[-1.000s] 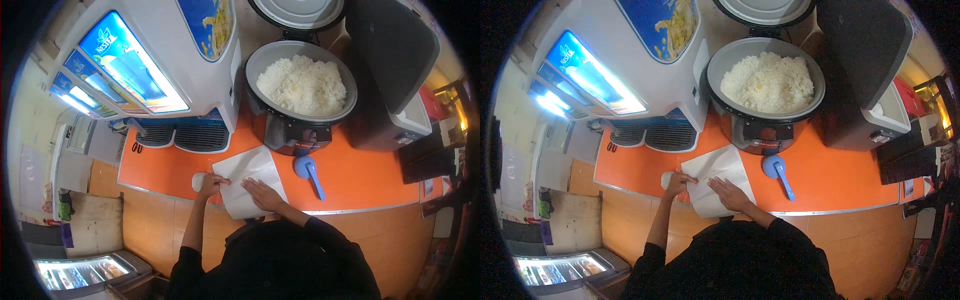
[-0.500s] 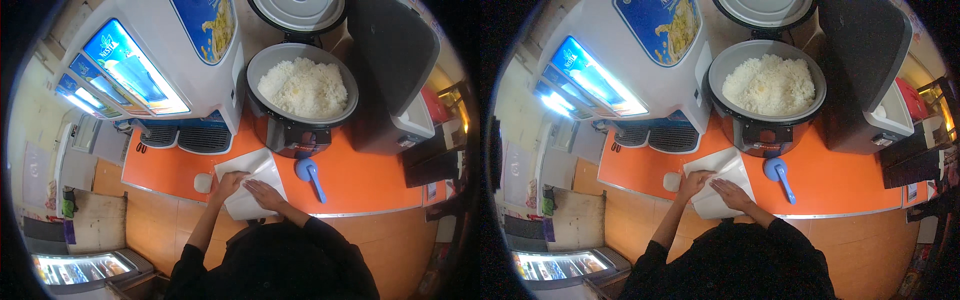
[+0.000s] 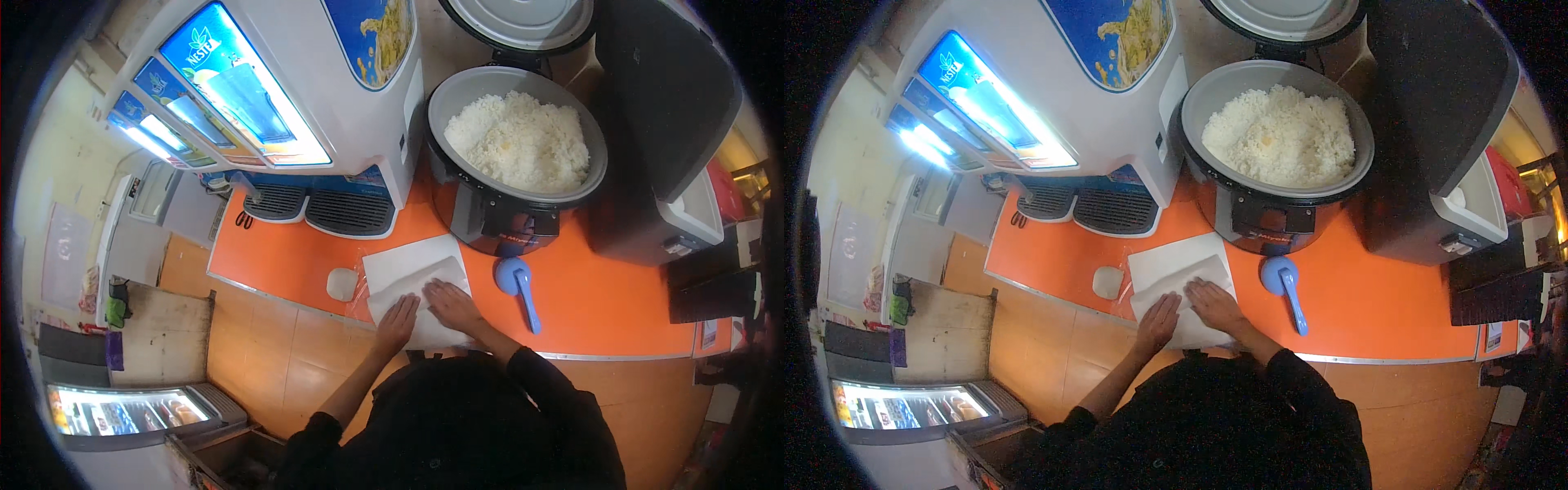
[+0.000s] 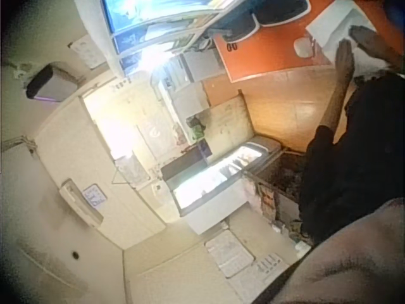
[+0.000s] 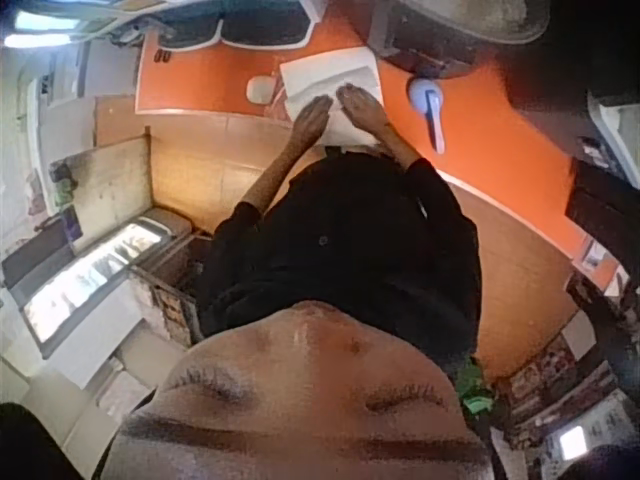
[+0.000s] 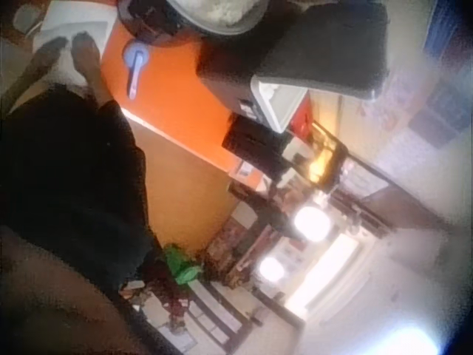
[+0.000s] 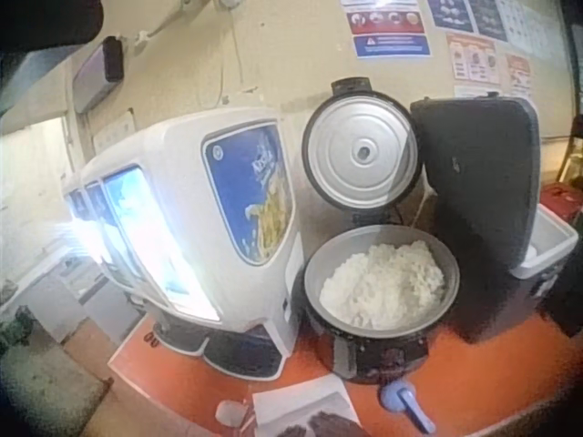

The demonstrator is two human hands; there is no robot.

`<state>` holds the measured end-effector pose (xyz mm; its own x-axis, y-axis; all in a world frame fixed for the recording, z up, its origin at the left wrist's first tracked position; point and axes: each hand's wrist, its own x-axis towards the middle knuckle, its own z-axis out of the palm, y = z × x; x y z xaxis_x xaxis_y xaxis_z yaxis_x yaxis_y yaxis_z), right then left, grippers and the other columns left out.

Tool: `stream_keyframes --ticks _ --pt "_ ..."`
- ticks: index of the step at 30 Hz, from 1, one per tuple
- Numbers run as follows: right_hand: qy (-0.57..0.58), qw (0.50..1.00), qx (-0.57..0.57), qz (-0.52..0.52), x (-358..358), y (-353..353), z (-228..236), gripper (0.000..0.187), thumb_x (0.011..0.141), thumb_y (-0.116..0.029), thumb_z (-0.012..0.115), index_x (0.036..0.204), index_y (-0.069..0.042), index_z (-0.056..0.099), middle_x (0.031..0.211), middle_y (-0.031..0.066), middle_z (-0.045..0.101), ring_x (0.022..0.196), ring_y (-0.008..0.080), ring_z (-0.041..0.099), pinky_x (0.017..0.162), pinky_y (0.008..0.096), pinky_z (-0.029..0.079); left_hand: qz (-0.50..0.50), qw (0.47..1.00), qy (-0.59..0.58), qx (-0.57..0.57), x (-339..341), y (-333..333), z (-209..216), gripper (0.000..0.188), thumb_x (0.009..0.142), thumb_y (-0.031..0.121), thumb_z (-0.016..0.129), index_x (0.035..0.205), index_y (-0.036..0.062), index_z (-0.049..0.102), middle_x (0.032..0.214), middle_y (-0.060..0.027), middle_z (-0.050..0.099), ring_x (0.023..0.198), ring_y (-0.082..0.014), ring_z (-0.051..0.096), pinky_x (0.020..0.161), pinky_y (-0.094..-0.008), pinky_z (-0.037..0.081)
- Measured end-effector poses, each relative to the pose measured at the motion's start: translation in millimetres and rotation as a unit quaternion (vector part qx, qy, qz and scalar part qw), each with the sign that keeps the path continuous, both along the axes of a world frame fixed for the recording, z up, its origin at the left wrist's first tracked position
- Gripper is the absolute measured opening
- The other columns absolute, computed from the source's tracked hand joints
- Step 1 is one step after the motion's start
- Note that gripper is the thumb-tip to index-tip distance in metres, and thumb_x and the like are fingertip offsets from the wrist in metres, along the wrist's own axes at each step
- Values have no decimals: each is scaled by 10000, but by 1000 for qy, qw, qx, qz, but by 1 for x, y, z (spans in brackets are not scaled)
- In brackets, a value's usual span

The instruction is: The person scoops rice from a rice cooker using a scoop, wraps and shapes it into balls with paper sheets by hand, places the wrapped rice balls into a cooler box, and closes the rice cooker lid.

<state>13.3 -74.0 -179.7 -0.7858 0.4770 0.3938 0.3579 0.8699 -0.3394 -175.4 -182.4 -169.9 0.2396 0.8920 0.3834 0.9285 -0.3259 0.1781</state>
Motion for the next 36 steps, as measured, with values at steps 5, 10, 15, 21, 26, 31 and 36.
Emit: stream_keyframes --ticks 5,10,15,21,26,31,36 --pt "20 998 -50 -9 6 13 -30 333 870 -164 634 1173 -33 590 1171 119 613 1095 306 601 975 413 482 148 975 -165 10 4 0 -29 215 846 33 595 1057 1 580 1087 -174 607 1010 -353 600 896 -427 492" --pt "61 998 10 -4 -1 32 -13 253 863 -119 621 1097 -34 573 1077 114 632 917 329 652 799 444 546 167 968 -185 -16 -11 12 -30 77 814 -2 593 885 17 571 920 -151 622 869 -365 609 786 -428 500" --pt "-152 925 -337 -83 -20 50 21 496 794 -76 613 1262 -70 450 1069 167 616 1059 382 591 870 475 509 158 902 -396 -65 -24 24 -17 171 738 -57 614 869 43 569 860 -131 593 832 -379 584 777 -431 492" --pt "-84 994 -26 -70 -42 71 7 472 691 -103 690 1148 -92 575 1264 203 484 1023 395 581 800 496 507 222 950 -208 -77 -21 62 7 269 657 72 730 867 6 576 896 -117 598 955 -352 594 787 -442 512" --pt "-268 959 -96 3 -72 79 16 310 708 -124 667 1013 -76 638 1055 156 624 957 333 654 791 446 544 236 961 14 -144 -25 64 -13 217 680 56 678 869 6 583 919 -153 610 925 -362 611 793 -457 523" --pt "-211 972 -84 -62 -43 47 -20 293 766 -115 615 1035 1 635 1004 133 642 940 302 665 824 437 554 294 948 -70 -103 4 40 -20 110 754 23 609 855 -4 573 889 -167 594 834 -352 629 690 -457 522" --pt "-17 993 -54 -101 -21 11 -28 557 763 -132 628 1281 49 529 1148 162 553 1090 320 570 893 409 524 283 939 -174 -91 24 13 -32 430 862 30 520 1277 -82 506 1177 -250 537 1114 -398 482 973 -451 402"
